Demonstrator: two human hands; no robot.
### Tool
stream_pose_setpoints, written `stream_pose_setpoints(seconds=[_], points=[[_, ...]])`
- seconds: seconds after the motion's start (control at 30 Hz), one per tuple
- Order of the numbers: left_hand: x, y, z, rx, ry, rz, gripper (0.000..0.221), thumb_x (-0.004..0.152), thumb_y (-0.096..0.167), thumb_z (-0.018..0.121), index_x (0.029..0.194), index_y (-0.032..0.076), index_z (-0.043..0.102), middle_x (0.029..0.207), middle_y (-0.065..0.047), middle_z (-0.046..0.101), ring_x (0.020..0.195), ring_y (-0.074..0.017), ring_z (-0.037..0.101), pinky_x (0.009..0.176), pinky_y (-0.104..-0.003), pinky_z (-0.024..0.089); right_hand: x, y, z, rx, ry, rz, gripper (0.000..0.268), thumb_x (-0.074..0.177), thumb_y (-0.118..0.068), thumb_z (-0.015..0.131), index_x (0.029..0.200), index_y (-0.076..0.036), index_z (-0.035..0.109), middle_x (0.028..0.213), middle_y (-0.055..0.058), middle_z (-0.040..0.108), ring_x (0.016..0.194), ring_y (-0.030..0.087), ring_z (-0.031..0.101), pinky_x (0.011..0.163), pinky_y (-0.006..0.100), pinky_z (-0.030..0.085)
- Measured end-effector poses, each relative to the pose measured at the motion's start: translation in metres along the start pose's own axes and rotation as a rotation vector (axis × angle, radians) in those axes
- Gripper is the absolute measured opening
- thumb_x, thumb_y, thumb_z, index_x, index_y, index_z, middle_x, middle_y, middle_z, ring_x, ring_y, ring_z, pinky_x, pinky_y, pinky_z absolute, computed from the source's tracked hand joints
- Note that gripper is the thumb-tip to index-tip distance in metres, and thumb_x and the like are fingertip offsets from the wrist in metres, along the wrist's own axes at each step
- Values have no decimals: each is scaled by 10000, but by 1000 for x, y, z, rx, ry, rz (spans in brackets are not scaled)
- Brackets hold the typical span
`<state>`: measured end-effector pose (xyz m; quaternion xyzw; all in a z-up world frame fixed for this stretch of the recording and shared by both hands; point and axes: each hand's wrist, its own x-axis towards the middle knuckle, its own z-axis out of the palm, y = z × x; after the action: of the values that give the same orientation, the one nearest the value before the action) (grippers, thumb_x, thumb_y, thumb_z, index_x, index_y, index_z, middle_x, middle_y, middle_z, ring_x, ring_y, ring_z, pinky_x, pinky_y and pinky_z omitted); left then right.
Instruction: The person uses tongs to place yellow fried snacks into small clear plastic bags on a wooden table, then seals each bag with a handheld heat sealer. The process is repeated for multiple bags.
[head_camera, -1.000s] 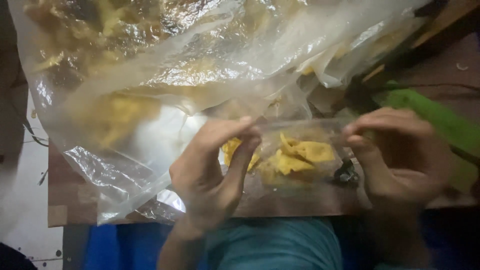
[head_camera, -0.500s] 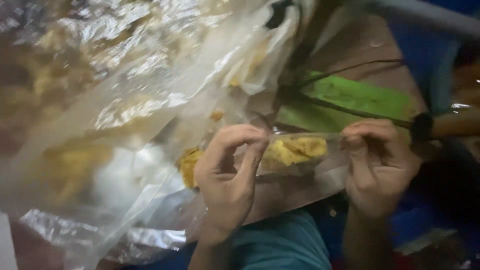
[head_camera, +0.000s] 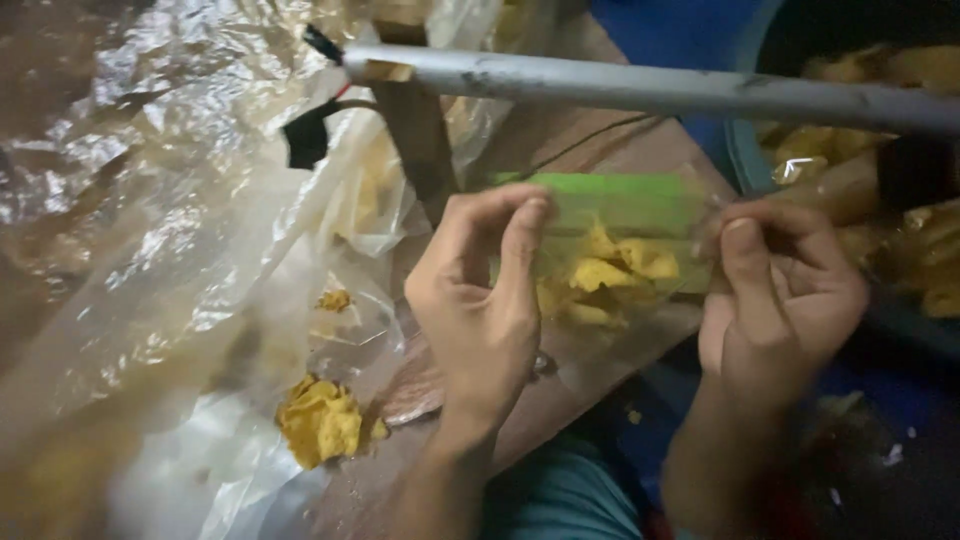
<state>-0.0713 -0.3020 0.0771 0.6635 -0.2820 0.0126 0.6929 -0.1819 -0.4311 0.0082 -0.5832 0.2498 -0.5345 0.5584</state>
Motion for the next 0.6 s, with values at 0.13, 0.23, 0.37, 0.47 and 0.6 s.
stream_pose_setpoints(seconds=[0.13, 0.23, 0.37, 0.47, 0.6], points=[[8, -3, 11, -116, 15, -22, 107, 1003, 112, 647, 1032, 21, 695, 963, -94, 743, 909, -166, 729, 846, -260, 626, 8, -3, 1, 86, -15, -61, 54, 1080, -95, 651, 1092, -58, 615, 908, 56, 622, 772, 146, 624, 696, 234, 572], [16, -6, 13, -146, -18, -2, 111, 1006, 114, 654, 1046, 18, 694, 962, -102, 745, 900, -169, 733, 845, -262, 634, 14, 1, 1, 118, -3, -59, 80, 1073, -124, 663, 1116, -74, 618, 902, 38, 619, 759, 129, 606, 687, 219, 549], [22, -6, 15, -161, -28, -26, 122, 1019, 140, 644, 1051, 34, 697, 947, -84, 743, 893, -147, 717, 830, -251, 609, 20, -2, 7, 151, -37, -78, 72, 1072, -127, 661, 1100, -71, 624, 847, 25, 577, 736, 132, 565, 672, 236, 527], [24, -7, 17, -162, -3, -29, 137, 1021, 138, 628, 1051, 18, 688, 961, -95, 741, 896, -153, 708, 812, -255, 600, 21, -2, 12, 146, -35, -81, 88, 1085, -149, 647, 1118, -75, 615, 820, 22, 570, 689, 127, 535, 646, 246, 481], [25, -6, 18, -126, -10, -27, 129, 1019, 140, 617, 1026, 24, 674, 949, -91, 741, 917, -159, 722, 857, -266, 608, 23, 1, 11, 121, -1, -80, 106, 1077, -151, 654, 1122, -60, 621, 827, 38, 562, 710, 150, 539, 659, 272, 503]])
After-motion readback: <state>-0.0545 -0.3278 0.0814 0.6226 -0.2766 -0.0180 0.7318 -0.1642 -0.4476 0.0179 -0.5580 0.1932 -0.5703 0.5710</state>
